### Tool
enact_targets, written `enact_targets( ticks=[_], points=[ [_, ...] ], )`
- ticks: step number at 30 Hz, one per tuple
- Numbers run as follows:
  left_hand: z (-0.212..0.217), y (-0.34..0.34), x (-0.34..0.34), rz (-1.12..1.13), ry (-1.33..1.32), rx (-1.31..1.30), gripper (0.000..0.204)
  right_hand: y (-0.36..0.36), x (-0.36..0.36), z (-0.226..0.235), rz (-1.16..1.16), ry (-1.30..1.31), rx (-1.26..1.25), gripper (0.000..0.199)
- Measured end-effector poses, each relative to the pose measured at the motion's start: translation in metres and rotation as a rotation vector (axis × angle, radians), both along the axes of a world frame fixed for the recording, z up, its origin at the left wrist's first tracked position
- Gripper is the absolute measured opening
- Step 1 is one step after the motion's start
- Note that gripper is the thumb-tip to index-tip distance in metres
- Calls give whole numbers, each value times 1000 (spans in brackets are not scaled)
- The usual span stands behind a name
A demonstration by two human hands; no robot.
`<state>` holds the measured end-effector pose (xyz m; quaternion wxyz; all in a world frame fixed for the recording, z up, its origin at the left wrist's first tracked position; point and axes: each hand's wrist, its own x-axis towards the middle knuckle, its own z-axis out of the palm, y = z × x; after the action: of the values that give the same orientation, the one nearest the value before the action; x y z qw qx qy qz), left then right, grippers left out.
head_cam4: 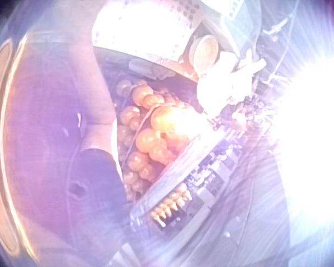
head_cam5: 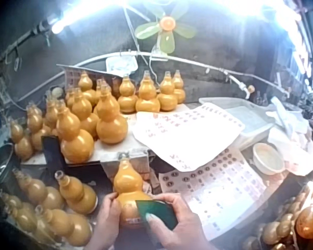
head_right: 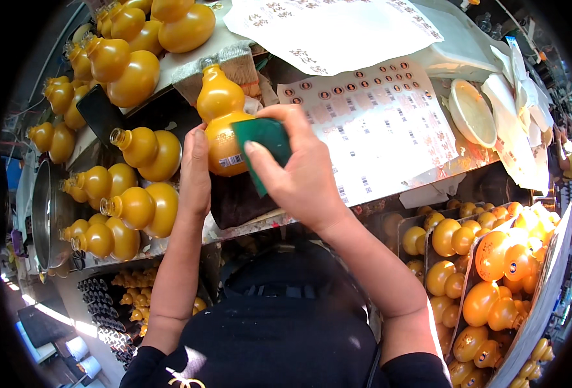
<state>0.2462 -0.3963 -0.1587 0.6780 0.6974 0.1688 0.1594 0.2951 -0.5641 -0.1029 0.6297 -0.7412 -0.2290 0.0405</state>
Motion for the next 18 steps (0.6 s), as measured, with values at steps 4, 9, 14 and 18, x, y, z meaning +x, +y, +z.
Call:
enact_targets(
  ticks=[4, 9, 14, 18],
  points=[
    [-2, 0, 0, 29, 11, 66, 63, 5, 9, -8, 61, 55, -123, 34],
    [-1, -3, 2, 14, -34, 25, 60, 0, 27, -1, 73, 4, -190, 29],
    [1, -4, -1, 37, -33, -1, 58, 14, 50, 25, 339, -272, -237, 31],
    [5, -1, 0, 12, 4, 38, 66, 24, 78, 28, 501, -206, -359, 33]
  ],
)
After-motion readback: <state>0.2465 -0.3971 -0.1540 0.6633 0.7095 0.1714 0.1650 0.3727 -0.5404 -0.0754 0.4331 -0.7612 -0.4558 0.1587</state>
